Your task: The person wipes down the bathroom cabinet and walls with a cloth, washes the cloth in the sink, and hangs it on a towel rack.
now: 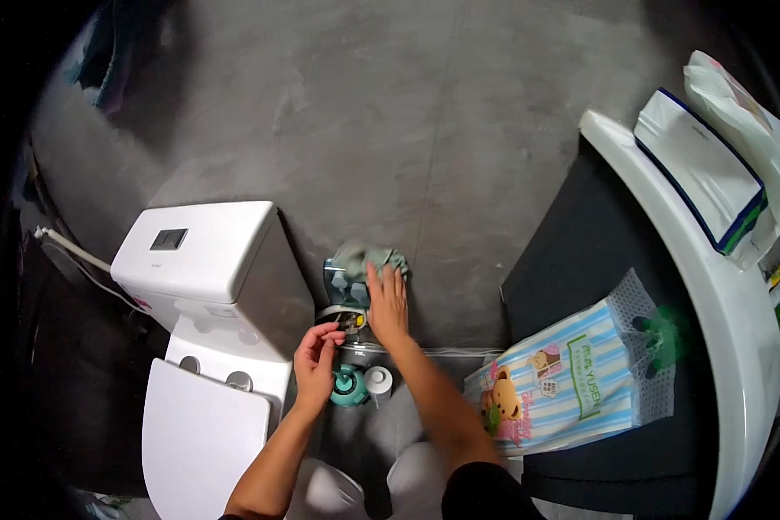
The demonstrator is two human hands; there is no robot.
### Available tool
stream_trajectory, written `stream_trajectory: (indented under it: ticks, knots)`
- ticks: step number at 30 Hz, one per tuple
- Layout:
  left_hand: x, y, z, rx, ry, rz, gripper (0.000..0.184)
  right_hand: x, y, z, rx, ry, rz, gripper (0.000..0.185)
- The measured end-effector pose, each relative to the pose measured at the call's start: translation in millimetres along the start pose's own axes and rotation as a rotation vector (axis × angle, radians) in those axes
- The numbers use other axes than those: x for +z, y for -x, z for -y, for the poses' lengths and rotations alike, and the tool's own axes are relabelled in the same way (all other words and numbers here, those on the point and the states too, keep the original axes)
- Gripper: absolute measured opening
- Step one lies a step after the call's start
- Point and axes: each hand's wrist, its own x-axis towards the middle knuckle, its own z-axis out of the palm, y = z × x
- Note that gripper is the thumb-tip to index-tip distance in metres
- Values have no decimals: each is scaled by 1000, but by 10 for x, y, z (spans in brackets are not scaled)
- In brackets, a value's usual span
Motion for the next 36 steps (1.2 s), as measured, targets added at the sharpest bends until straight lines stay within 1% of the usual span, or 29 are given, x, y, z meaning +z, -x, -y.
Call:
stream_trajectory:
  ticks: [1, 4, 5, 6, 8, 11, 12, 14, 16, 19, 20, 21, 23, 26, 27, 29, 30, 32, 33, 35, 36]
  knots:
    - [29, -14, 5, -3, 4, 8, 23, -118, -159, 33, -52, -160, -86, 57]
    - [93, -79, -100, -8, -16, 38, 22, -361, -341, 43, -47, -113, -311, 57]
    - [113, -111, -150, -2, 23, 53, 22, -494, -459, -26, -29, -81, -411, 55]
    - [120, -164, -137, 28, 64, 70, 22, -655, -654, -102, -7, -67, -503, 55]
    - [178, -259, -242, 50, 56, 85, 22, -1028, -1112, -37, 37, 13, -639, 57]
    - [298, -367, -246, 43, 56, 88, 22, -865, -1366, 20, 35, 221, -638, 58]
    - [328, -388, -234, 52, 49, 104, 22, -755, -1273, -84, 31, 245, -515, 57]
    - [382, -420, -201, 70, 36, 134, 22, -318, -776, -397, 23, 289, -266, 55]
    - [425, -409, -211, 66, 27, 139, 22, -21, -158, -714, 45, 238, -94, 56]
    - [403, -310, -152, 52, -9, 156, 22, -72, 41, -652, 51, 261, -86, 56]
    - [391, -292, -109, 44, -9, 149, 22, -51, -45, -637, 57, 255, -84, 56]
    - [382, -302, -48, 37, -5, 144, 21, -200, -324, -448, 62, 253, -84, 57]
    - [384, -316, 12, 34, 7, 140, 21, -495, -884, -87, -32, 186, -253, 57]
    - [449, -371, -3, 43, 21, 149, 21, -460, -1028, -47, -105, 258, -399, 56]
    - [467, -407, -2, 59, 18, 162, 22, -312, -909, -152, -72, 266, -337, 56]
    - [453, -402, -7, 52, 7, 177, 23, 59, -360, -447, -15, 257, -233, 55]
    - [434, -395, 29, 35, 25, 169, 23, 211, -89, -591, 62, 210, -122, 54]
    - [368, -344, 30, 18, -8, 179, 22, 273, 204, -729, 125, 234, -126, 57]
    - [339, -319, 38, 35, -48, 181, 21, 242, 196, -734, 154, 219, -192, 60]
    - [310, -320, 105, 28, -36, 176, 20, 11, -173, -647, 194, 187, -331, 65]
    - [307, -310, 107, 13, -42, 170, 20, -175, -451, -612, 199, 169, -467, 67]
